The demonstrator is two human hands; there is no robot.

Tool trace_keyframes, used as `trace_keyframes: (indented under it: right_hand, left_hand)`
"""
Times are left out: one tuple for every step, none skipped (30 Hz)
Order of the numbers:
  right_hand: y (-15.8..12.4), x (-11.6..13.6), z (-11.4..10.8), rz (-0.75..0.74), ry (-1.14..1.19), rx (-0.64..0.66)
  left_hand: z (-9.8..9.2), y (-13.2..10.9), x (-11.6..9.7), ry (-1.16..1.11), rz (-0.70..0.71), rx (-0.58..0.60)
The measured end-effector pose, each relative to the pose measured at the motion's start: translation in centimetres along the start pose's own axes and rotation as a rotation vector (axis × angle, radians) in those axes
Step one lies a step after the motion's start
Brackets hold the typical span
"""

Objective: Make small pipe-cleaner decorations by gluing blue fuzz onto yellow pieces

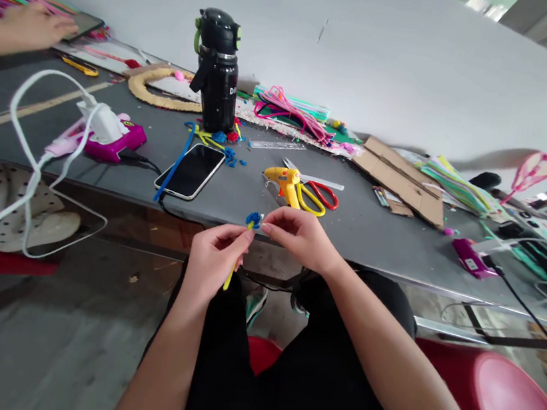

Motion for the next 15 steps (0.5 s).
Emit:
trace_keyframes:
  right_hand:
    - [0.04,0.01,-0.02,-0.003,-0.007,0.0]
    - [0.07,0.03,-0.05,-0.006,-0.014,-0.001]
    - [0.08,0.05,-0.1,-0.007,-0.024,-0.001]
    - [0.09,0.08,-0.18,-0.007,-0.036,-0.003]
    - [0.08,0.11,-0.29,-0.006,-0.053,-0.009]
    - [0.05,0.14,-0.43,-0.004,-0.071,-0.017]
    - [0.02,0.15,-0.57,-0.001,-0.087,-0.026]
    - [-0.02,0.15,-0.71,0.003,-0.1,-0.033]
    - [-0.06,0.14,-0.84,0.005,-0.109,-0.038]
    - [-0.11,0.13,-0.93,0.008,-0.115,-0.039]
    - [-0.15,0.12,-0.99,0.009,-0.119,-0.035]
    - [-0.18,0.12,-1.0,0.011,-0.122,-0.027]
    - [-0.21,0.12,-0.98,0.012,-0.125,-0.014]
    - [-0.24,0.12,-0.93,0.013,-0.128,0.001]
    - [-0.25,0.13,-0.86,0.015,-0.132,0.017]
  left_hand:
    - [0.04,-0.02,-0.11,0.016,0.006,0.005]
    - [0.07,-0.04,-0.23,0.033,0.013,0.009]
    - [0.09,-0.06,-0.35,0.049,0.02,0.014]
    - [0.12,-0.08,-0.47,0.065,0.029,0.019]
    - [0.13,-0.1,-0.59,0.08,0.038,0.023]
    - [0.13,-0.12,-0.69,0.094,0.047,0.027]
    - [0.14,-0.13,-0.77,0.106,0.054,0.031]
    - [0.12,-0.15,-0.84,0.118,0.061,0.033]
    - [0.1,-0.16,-0.89,0.128,0.066,0.035]
    - [0.08,-0.17,-0.92,0.138,0.07,0.037]
    - [0.07,-0.17,-0.93,0.148,0.072,0.04]
    - [0.07,-0.16,-0.92,0.157,0.073,0.045]
    - [0.07,-0.14,-0.9,0.165,0.074,0.049]
    - [0.07,-0.12,-0.85,0.17,0.072,0.053]
    - [0.08,-0.11,-0.8,0.174,0.07,0.058]
Point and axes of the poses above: each hand's wrist, its own y-axis towards the middle knuckle, its own z-axis out of the palm, x = y × z, the point moved 8 cm from there along y, towards the middle knuckle, and after that the axes turned 9 degrees about x, right-handed, at the moved point
